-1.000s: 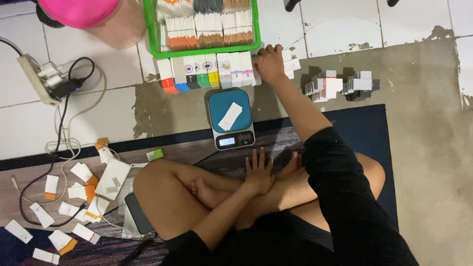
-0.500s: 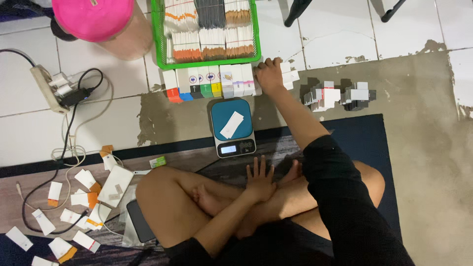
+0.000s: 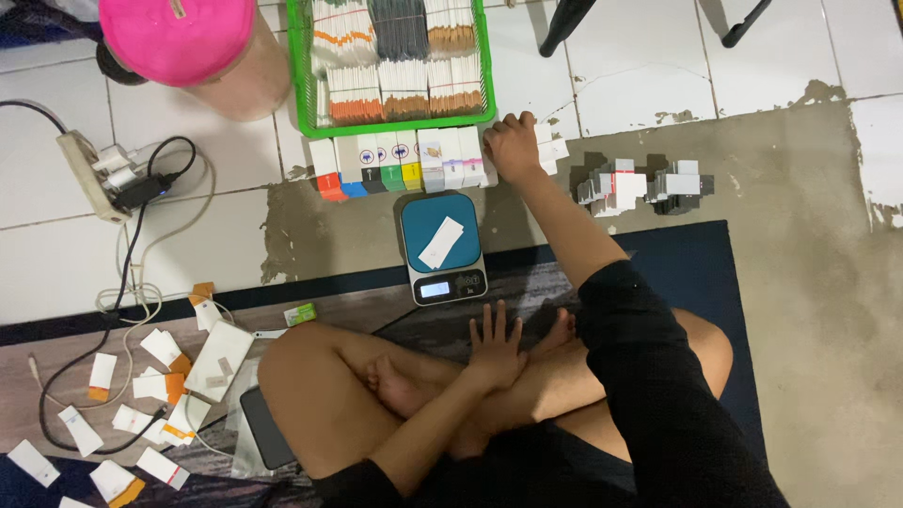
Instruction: The person places small paper slips onto a scale by hand and luego moves them into sorted piles.
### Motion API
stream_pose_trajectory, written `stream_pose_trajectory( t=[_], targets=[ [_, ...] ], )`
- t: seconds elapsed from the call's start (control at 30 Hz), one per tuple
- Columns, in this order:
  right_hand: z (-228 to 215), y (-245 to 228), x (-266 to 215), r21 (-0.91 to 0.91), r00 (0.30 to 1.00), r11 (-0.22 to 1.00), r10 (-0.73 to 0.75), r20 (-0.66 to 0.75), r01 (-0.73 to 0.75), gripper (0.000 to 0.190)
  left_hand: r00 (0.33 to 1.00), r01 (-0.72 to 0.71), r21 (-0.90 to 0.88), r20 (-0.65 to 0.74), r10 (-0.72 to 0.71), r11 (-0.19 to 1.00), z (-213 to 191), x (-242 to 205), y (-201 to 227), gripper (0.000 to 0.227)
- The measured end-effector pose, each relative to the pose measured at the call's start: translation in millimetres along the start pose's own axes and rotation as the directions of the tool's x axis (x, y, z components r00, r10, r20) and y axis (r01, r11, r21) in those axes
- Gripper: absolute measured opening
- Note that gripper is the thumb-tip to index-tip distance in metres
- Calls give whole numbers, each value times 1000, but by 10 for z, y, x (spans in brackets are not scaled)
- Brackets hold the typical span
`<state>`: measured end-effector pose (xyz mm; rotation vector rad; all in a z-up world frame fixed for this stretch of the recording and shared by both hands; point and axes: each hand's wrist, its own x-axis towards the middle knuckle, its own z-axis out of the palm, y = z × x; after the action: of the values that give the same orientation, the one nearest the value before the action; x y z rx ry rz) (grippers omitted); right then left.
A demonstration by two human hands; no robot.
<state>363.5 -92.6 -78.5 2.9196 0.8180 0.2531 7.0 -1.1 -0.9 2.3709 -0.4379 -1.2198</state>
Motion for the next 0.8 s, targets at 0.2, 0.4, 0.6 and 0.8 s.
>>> stream_pose_trajectory(
  t=[0.2, 0.4, 0.6, 0.8],
  targets=[
    [-22, 52, -35, 170, 997, 983, 77, -30, -71, 12, 1000, -2, -47, -10, 1, 999, -80, -69, 34, 67],
    [-1289, -61, -516, 439, 931, 836, 364, 6, -330, 11, 1000, 15, 0, 3, -15, 1000, 35, 31, -3, 68],
    [-1560, -711, -1173, 876, 859, 324, 481, 172, -358, 10, 999, 12, 23, -34, -12, 1000, 44, 48, -8, 70],
    [-893, -1253, -1245, 890, 921, 301, 295, 255, -343, 19, 1000, 13, 45, -22, -12, 999, 11, -20, 18, 69]
  ],
)
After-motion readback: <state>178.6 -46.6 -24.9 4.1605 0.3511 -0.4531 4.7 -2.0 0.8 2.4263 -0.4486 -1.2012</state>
